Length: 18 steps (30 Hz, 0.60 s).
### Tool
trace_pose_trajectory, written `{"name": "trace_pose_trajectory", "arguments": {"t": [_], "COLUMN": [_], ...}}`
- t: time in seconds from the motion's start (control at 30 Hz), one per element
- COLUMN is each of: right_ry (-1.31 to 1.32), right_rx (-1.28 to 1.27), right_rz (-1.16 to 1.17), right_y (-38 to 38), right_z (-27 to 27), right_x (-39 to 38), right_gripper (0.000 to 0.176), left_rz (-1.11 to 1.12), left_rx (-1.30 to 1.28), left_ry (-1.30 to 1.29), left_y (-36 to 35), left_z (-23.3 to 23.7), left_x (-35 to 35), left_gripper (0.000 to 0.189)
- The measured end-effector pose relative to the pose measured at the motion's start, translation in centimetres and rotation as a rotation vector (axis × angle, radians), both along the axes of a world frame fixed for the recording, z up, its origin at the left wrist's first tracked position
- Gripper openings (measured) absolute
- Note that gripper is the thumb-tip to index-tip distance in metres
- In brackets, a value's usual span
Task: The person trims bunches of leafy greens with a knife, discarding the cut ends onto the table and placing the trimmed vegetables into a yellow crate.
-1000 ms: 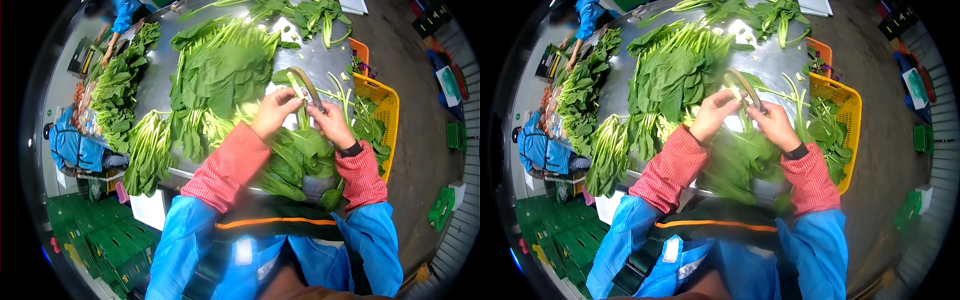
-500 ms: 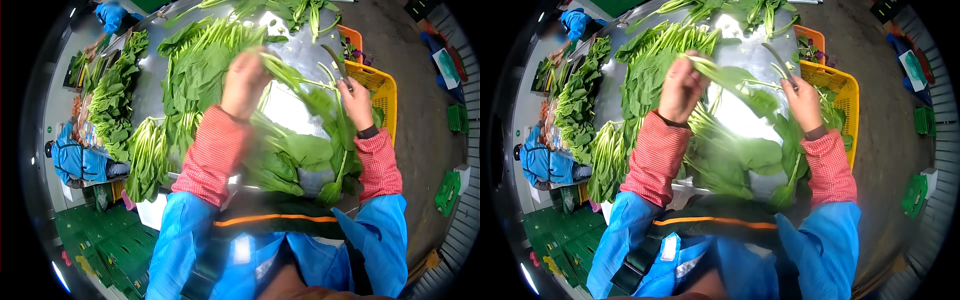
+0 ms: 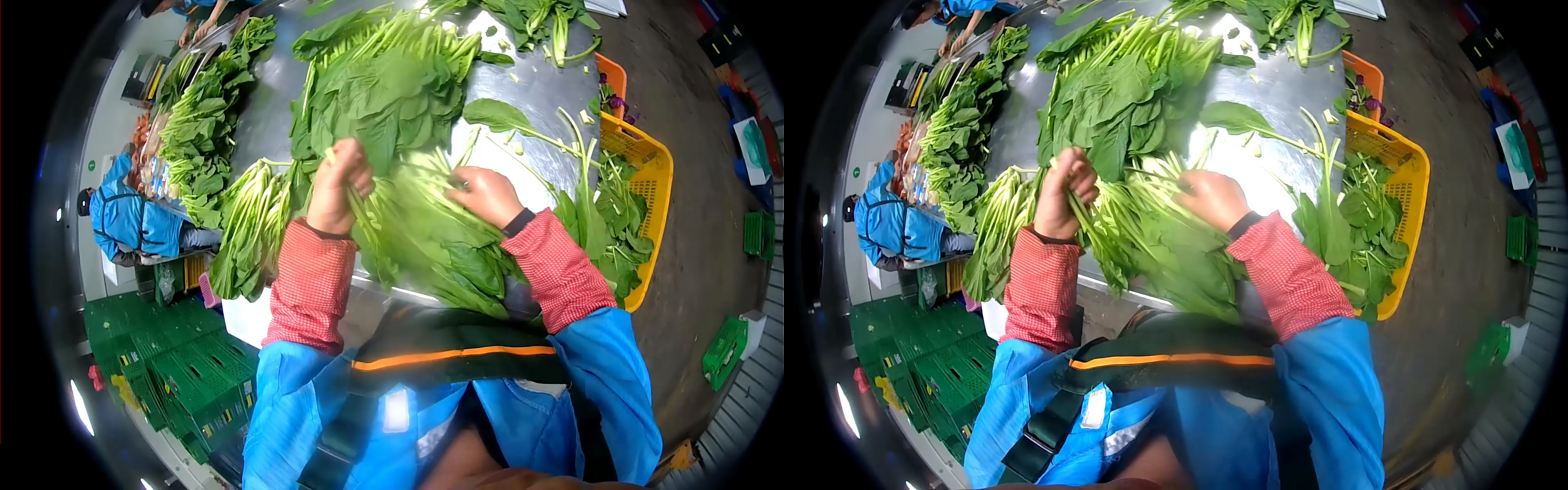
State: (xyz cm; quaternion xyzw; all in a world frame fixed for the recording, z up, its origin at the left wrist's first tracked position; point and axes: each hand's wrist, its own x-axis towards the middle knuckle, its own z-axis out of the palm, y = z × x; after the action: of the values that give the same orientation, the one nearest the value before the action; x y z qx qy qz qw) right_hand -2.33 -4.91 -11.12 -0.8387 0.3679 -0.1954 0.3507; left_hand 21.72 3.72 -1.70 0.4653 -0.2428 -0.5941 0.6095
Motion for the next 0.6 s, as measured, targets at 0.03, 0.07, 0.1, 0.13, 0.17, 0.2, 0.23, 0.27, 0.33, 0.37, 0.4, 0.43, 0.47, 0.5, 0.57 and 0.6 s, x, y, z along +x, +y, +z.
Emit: {"name": "trace_pose_trajectory", "arguments": {"t": [0.03, 0.07, 0.1, 0.13, 0.17, 0.2, 0.23, 0.27, 0.33, 0.37, 0.4, 0.43, 0.47, 0.5, 0.57, 0.6], "right_ry": [-0.004, -0.116, -0.15, -0.218, -0.286, -0.398, -0.427, -0.457, -0.505, -0.446, -0.388, -0.331, -0.208, -0.144, -0.045, 0.01], "right_rx": [0.072, 0.164, 0.28, 0.35, 0.418, 0.443, 0.444, 0.447, 0.415, 0.364, 0.315, 0.265, 0.007, -0.22, -0.426, -0.454], "right_rz": [-0.021, -0.045, -0.083, -0.112, -0.144, -0.178, -0.194, -0.21, -0.232, -0.247, -0.264, -0.284, -0.274, -0.292, -0.195, -0.188], "right_y": [-0.2, -0.7, -1.3, -1.4, -1.3, -1.0, -0.6, -0.3, 0.4, 0.4, 0.5, 0.5, 0.3, 0.3, -0.5, -1.0], "right_z": [0.1, 0.4, 0.4, 1.1, 2.0, 2.9, 3.8, 4.6, 5.3, 5.5, 6.0, 6.6, 7.6, 8.2, 9.9, 9.5], "right_x": [-0.3, -0.8, -1.4, -2.0, -2.5, -2.8, -3.1, -3.5, -4.1, -4.6, -5.3, -6.1, -7.1, -7.8, -9.0, -9.6], "right_gripper": [0.031, 0.025, 0.019, 0.018, 0.017, 0.022, 0.022, 0.022, 0.023, 0.023, 0.023, 0.023, 0.025, 0.024, 0.02, 0.017], "left_rz": [0.004, 0.091, 0.052, 0.018, -0.019, -0.045, -0.071, -0.089, -0.121, -0.116, -0.144, -0.174, -0.205, -0.234, -0.29, -0.308], "left_rx": [0.043, 0.14, 0.194, 0.253, 0.31, 0.281, 0.254, 0.216, 0.18, 0.173, 0.165, 0.157, 0.152, 0.143, 0.136, 0.091], "left_ry": [-0.071, -0.156, -0.243, -0.277, -0.312, -0.305, -0.298, -0.331, -0.374, -0.393, -0.375, -0.359, -0.343, -0.318, -0.265, -0.274], "left_y": [0.5, 0.9, 1.3, 1.3, 1.0, 0.5, 0.0, -0.6, -1.9, -2.5, -2.9, -3.3, -3.7, -3.8, -4.2, -4.3], "left_z": [-0.3, -0.7, -1.5, -1.8, -2.1, -2.2, -2.3, -2.2, -2.3, -2.6, -2.3, -1.8, -1.3, -0.9, -0.3, -0.7], "left_x": [-0.3, -1.3, -1.7, -2.6, -3.8, -5.1, -6.6, -7.8, -9.8, -10.5, -10.9, -11.4, -11.9, -12.5, -13.6, -13.9], "left_gripper": [0.021, 0.021, 0.024, 0.028, 0.033, 0.039, 0.045, 0.049, 0.046, 0.044, 0.042, 0.039, 0.037, 0.034, 0.03, 0.029]}}
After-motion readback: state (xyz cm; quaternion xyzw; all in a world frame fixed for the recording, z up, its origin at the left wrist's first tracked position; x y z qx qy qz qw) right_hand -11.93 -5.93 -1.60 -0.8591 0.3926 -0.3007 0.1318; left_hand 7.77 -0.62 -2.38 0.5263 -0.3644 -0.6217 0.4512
